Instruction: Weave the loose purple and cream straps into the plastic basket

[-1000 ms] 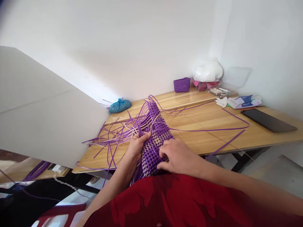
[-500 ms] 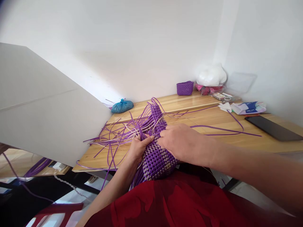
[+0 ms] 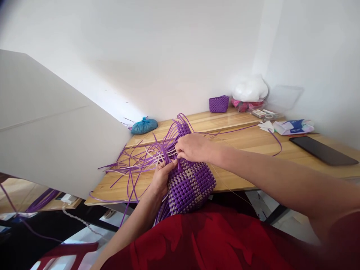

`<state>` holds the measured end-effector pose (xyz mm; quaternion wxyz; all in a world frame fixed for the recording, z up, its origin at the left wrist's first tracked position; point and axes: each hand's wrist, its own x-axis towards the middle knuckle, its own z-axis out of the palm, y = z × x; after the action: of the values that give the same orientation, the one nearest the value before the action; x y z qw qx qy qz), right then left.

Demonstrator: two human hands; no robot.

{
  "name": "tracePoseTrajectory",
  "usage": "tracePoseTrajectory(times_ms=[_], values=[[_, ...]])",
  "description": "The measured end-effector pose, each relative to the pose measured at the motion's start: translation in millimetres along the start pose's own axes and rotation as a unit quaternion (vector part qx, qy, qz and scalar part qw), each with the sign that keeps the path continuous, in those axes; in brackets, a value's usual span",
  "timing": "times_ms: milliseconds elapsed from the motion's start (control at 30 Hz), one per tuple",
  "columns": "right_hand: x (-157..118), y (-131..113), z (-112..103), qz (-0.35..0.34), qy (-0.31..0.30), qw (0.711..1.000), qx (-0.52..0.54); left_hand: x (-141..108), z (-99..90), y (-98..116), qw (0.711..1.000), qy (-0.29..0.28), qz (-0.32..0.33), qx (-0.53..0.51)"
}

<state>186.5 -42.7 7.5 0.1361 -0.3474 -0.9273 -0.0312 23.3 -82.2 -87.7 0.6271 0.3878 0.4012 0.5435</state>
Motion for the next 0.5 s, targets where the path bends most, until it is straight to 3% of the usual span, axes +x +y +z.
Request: tracePoseTrajectory(times_ms=[167,233,300,333,500], values=[[6,9,-3,-0.069,0.024,0.997,-0.013,-1,4.3,1,1.000,0.009,-0.007,0.004],[4,12,-8,-0.089,0.117,0.988,-0.052,0,5.0,0,1.000,0.023,-0.009,0.006],[-6,10,-12,-0.065,0.211,0.973,-0.072,1,4.9,0,0.999,0.034,-0.013,0.005],[-13,7,-12,-0.041,0.227,0.971,-0.065,1,4.8,0,0.999,0.034,-0.014,0.003],[-49,1,6,0.045,0.078,0.996,0.004,1,4.6,-1,0.999,0.026,-0.014,-0.020]])
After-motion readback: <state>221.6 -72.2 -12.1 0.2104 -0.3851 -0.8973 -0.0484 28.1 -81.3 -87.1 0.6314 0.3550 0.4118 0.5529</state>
